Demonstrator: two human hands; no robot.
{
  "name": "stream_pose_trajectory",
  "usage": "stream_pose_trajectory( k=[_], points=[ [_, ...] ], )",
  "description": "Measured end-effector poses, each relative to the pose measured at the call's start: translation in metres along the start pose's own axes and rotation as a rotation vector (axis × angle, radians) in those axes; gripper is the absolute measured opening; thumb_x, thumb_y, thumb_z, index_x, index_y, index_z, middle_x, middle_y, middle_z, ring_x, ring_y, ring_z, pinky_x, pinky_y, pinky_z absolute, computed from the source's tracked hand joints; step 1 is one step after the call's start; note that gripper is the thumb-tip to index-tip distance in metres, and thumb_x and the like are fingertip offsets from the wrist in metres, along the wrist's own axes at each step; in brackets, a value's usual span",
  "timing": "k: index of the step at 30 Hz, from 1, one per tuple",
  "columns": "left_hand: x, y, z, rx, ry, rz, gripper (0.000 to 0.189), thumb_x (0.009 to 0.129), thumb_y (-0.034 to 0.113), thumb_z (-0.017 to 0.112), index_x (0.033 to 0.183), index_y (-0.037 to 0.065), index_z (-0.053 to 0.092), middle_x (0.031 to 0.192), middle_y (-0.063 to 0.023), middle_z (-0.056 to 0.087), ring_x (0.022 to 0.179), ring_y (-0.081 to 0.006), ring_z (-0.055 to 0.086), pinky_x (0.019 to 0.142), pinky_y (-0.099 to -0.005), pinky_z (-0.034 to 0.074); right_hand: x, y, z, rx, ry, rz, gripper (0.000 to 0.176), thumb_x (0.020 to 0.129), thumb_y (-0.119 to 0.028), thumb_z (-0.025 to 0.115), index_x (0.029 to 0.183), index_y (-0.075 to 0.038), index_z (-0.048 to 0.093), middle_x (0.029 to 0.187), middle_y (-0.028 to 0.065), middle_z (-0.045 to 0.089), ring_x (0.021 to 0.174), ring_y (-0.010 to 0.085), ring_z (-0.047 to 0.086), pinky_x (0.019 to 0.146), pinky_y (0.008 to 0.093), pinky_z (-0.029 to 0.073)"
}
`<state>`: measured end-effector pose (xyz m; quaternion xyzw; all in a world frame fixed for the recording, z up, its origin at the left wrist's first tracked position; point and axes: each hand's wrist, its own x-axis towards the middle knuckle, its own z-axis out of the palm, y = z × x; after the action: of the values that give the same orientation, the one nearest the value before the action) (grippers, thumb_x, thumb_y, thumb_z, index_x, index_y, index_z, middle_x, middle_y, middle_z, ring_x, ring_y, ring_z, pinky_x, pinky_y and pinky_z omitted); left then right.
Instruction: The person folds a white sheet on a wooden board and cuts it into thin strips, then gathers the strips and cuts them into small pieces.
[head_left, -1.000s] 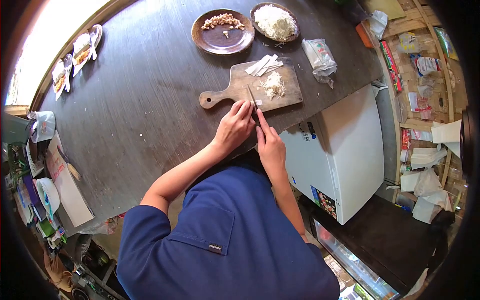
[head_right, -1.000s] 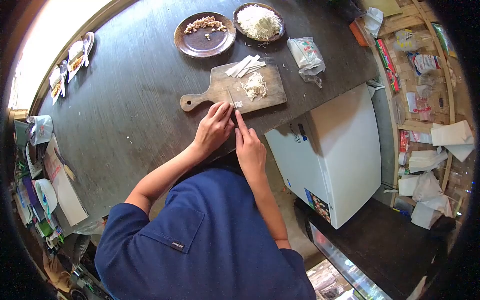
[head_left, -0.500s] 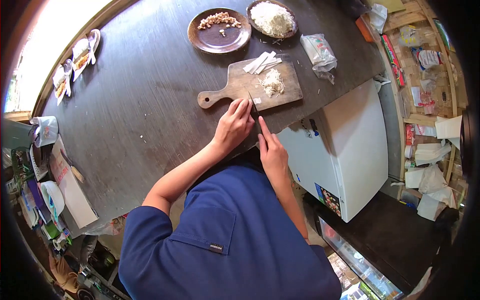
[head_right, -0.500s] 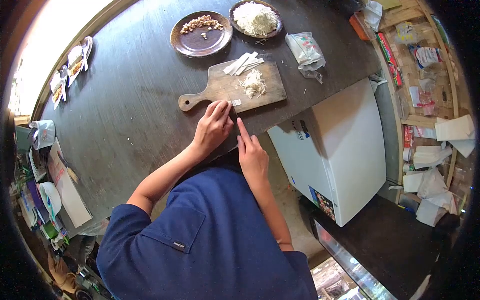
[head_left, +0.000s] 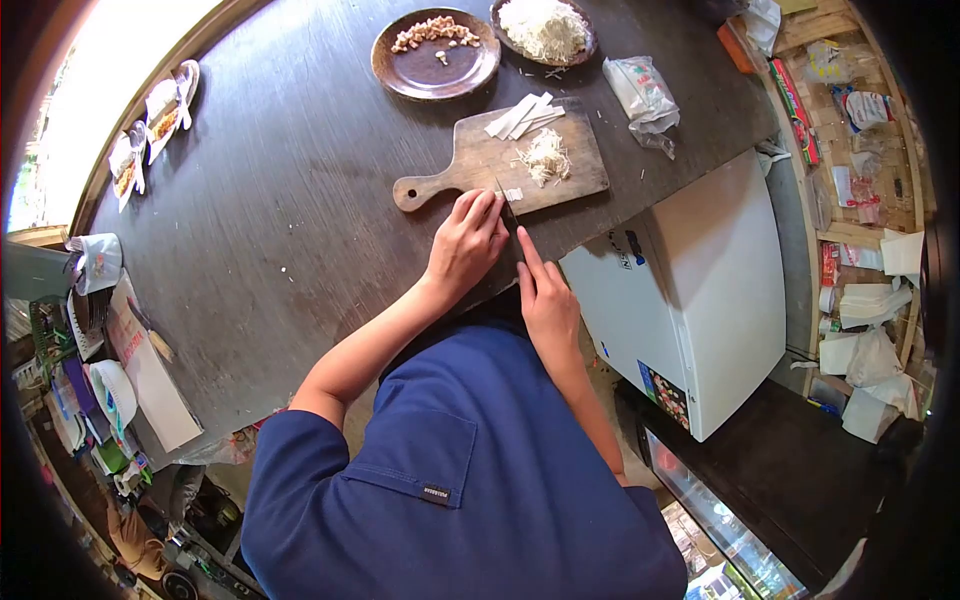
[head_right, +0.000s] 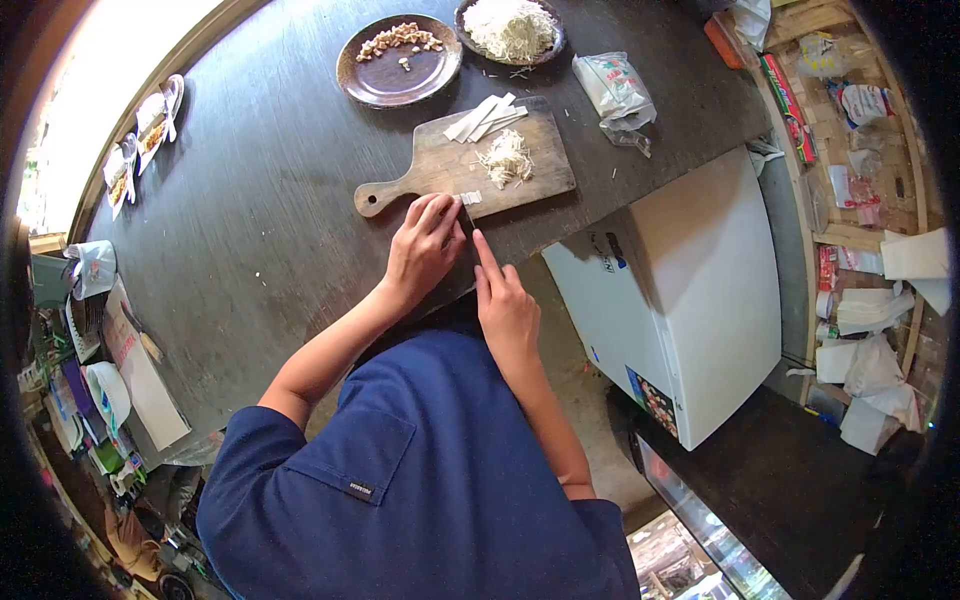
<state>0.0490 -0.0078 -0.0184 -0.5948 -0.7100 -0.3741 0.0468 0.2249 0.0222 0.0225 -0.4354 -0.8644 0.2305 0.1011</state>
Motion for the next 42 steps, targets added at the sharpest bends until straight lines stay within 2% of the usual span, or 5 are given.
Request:
stream_pose_trajectory(
  k=[3, 5, 11, 26, 42],
  points=[
    [0.0, 0.0, 0.0, 0.0, 0.003, -0.011, 0.037, 0.084, 0.002, 0.075, 0.12, -0.006, 0.07, 0.118, -0.0144, 0.066, 0.116, -0.032, 0.064, 0.101, -0.0405, 0.056, 0.016, -0.001, 0.0, 0.046, -0.021, -0.012, 0.053, 0.111, -0.029, 0.056, 0.162, -0.039, 0.046, 0.085, 0.0136, 0.061, 0.07, 0.0394, 0.068, 0.063, 0.0512, 0.055],
    [0.002, -0.002, -0.002, -0.004, 0.005, -0.017, 0.035, 0.084, 0.002, 0.077, 0.119, -0.003, 0.072, 0.116, -0.0122, 0.068, 0.113, -0.0308, 0.065, 0.098, -0.0403, 0.057, 0.023, 0.0, -0.004, 0.257, 0.028, -0.016, 0.051, 0.111, -0.027, 0.057, 0.161, -0.037, 0.049, 0.085, 0.0144, 0.062, 0.074, 0.0388, 0.068, 0.066, 0.0496, 0.054],
    [0.002, -0.005, -0.001, -0.124, 0.074, -0.122, 0.035, 0.085, 0.001, 0.08, 0.119, 0.004, 0.074, 0.111, -0.0105, 0.069, 0.109, -0.0307, 0.066, 0.093, -0.0408, 0.057, 0.007, 0.009, -0.021, 0.268, 0.009, -0.016, 0.05, 0.109, -0.026, 0.062, 0.158, -0.036, 0.054, 0.082, 0.0139, 0.061, 0.073, 0.0363, 0.065, 0.068, 0.0482, 0.052],
    [0.024, 0.011, 0.015, -0.166, 0.131, -0.198, 0.022, 0.084, 0.006, 0.084, 0.105, 0.005, 0.077, 0.102, -0.007, 0.072, 0.101, -0.029, 0.066, 0.086, -0.0397, 0.058, 0.04, 0.042, -0.044, 0.246, -0.064, 0.012, 0.049, 0.108, -0.027, 0.064, 0.155, -0.038, 0.058, 0.084, 0.0124, 0.062, 0.075, 0.0347, 0.067, 0.07, 0.0465, 0.054],
    [0.031, 0.007, 0.007, -0.044, -0.082, -0.105, 0.027, 0.086, 0.005, 0.076, 0.113, 0.006, 0.075, 0.108, -0.0075, 0.067, 0.101, -0.0284, 0.065, 0.088, -0.0397, 0.057, 0.029, 0.057, -0.071, 0.138, -0.182, -0.09, 0.047, 0.106, -0.028, 0.065, 0.152, -0.041, 0.061, 0.085, 0.0073, 0.057, 0.066, 0.031, 0.065, 0.063, 0.0461, 0.054]
  ],
)
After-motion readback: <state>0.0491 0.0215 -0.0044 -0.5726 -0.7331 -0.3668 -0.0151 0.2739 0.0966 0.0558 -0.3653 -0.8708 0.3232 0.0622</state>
